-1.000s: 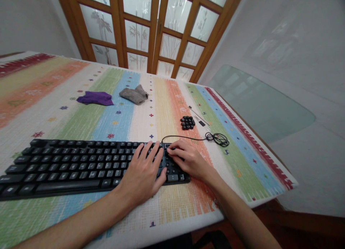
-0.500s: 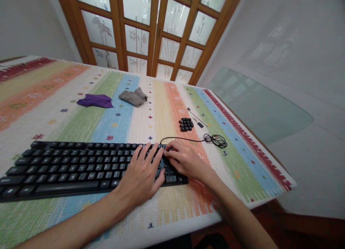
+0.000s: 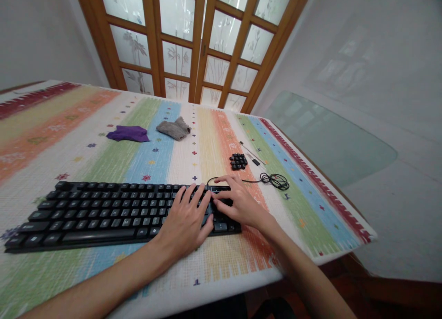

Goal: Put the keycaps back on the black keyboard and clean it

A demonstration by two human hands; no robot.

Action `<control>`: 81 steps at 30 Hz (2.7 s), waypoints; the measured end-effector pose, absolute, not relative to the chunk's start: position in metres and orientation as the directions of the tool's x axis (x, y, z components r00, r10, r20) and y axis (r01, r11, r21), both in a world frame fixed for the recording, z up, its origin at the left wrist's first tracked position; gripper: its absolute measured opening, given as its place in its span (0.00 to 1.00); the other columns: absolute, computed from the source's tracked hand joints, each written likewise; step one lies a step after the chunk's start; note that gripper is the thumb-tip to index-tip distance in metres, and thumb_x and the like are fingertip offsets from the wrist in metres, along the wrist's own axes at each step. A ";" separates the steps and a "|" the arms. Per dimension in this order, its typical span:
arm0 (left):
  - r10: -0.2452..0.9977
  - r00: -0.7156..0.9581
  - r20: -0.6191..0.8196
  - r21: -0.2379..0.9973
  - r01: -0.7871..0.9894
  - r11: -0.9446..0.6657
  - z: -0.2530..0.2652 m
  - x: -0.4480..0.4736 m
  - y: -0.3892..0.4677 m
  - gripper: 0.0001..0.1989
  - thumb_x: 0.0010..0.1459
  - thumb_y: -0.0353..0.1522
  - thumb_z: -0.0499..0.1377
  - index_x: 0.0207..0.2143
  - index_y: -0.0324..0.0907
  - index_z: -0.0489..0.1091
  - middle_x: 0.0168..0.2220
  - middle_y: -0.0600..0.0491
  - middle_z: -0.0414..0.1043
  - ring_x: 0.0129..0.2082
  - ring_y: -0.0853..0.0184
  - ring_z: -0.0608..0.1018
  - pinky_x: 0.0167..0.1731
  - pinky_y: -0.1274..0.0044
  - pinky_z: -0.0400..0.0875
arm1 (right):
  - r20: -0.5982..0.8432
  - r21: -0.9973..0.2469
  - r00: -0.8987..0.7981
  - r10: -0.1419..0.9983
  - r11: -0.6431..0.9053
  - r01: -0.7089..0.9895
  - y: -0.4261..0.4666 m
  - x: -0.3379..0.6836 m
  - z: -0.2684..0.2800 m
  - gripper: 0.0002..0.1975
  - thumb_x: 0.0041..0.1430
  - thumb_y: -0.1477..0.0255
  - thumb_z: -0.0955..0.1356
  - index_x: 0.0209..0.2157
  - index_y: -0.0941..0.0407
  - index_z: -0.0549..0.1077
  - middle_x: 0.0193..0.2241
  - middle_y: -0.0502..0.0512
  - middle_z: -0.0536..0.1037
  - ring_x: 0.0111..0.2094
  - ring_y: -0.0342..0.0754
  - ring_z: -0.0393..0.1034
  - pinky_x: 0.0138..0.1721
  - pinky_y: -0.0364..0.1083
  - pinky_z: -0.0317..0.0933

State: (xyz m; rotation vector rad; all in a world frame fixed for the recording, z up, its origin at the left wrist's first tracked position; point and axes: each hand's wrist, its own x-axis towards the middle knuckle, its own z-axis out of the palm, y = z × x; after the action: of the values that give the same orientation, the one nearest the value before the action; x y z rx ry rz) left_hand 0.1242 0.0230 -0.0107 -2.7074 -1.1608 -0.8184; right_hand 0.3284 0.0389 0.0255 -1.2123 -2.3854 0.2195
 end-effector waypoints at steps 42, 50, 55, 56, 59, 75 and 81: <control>0.694 0.538 0.479 0.200 0.703 -0.683 -0.017 0.124 0.022 0.22 0.65 0.39 0.55 0.56 0.34 0.68 0.62 0.39 0.66 0.61 0.47 0.66 0.62 0.55 0.58 | 0.258 -0.162 -0.311 0.915 0.358 0.919 0.183 0.396 0.031 0.08 0.62 0.70 0.69 0.32 0.56 0.80 0.34 0.58 0.78 0.40 0.53 0.70 0.44 0.51 0.62; 0.684 0.527 0.504 0.279 0.650 -0.707 -0.009 0.123 0.021 0.20 0.63 0.33 0.55 0.55 0.33 0.67 0.57 0.39 0.70 0.58 0.50 0.69 0.62 0.56 0.59 | 0.316 -0.564 -0.424 0.849 0.528 0.636 0.061 0.345 0.031 0.11 0.70 0.63 0.65 0.41 0.54 0.76 0.39 0.56 0.75 0.39 0.50 0.69 0.38 0.47 0.64; 0.660 0.526 0.536 0.299 0.614 -0.731 -0.009 0.123 0.022 0.18 0.62 0.31 0.55 0.54 0.33 0.67 0.55 0.39 0.71 0.57 0.51 0.70 0.58 0.59 0.65 | 0.341 -0.609 -0.379 0.860 0.509 0.608 0.018 0.328 0.012 0.04 0.69 0.70 0.66 0.42 0.54 0.74 0.41 0.57 0.73 0.45 0.52 0.69 0.49 0.52 0.65; 0.658 0.525 0.539 0.298 0.612 -0.733 -0.010 0.123 0.022 0.18 0.63 0.30 0.55 0.54 0.34 0.67 0.55 0.39 0.71 0.57 0.51 0.70 0.58 0.59 0.65 | 0.351 -0.597 -0.370 0.860 0.510 0.620 0.015 0.327 0.009 0.04 0.69 0.72 0.66 0.42 0.54 0.74 0.41 0.57 0.73 0.45 0.53 0.69 0.49 0.53 0.65; 0.655 0.526 0.542 0.293 0.612 -0.735 -0.010 0.123 0.023 0.18 0.63 0.30 0.55 0.54 0.34 0.67 0.55 0.39 0.71 0.57 0.51 0.70 0.58 0.59 0.66 | 0.404 -0.527 -0.353 0.844 0.530 0.664 0.013 0.324 0.003 0.05 0.69 0.75 0.65 0.42 0.54 0.74 0.41 0.58 0.73 0.44 0.54 0.69 0.47 0.54 0.67; 0.656 0.526 0.541 0.292 0.614 -0.733 -0.009 0.123 0.022 0.16 0.62 0.30 0.56 0.52 0.35 0.69 0.54 0.40 0.72 0.57 0.52 0.70 0.58 0.60 0.65 | 0.463 -0.471 -0.327 0.824 0.541 0.696 0.011 0.318 0.000 0.06 0.69 0.74 0.65 0.43 0.53 0.74 0.38 0.57 0.77 0.42 0.55 0.71 0.43 0.54 0.68; 0.663 0.533 0.525 0.297 0.616 -0.730 -0.010 0.122 0.022 0.18 0.62 0.30 0.56 0.55 0.36 0.67 0.56 0.41 0.71 0.58 0.52 0.69 0.59 0.59 0.64 | 0.494 -0.364 -0.361 0.791 0.566 0.740 0.010 0.318 0.001 0.07 0.70 0.75 0.64 0.44 0.54 0.74 0.38 0.58 0.77 0.42 0.56 0.70 0.43 0.56 0.68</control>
State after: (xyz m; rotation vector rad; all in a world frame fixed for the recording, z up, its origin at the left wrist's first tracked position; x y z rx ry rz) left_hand 0.1225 0.0222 -0.0101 -2.8162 -1.1767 -1.0166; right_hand 0.3181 0.0096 0.0013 -1.2190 -2.1638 0.1034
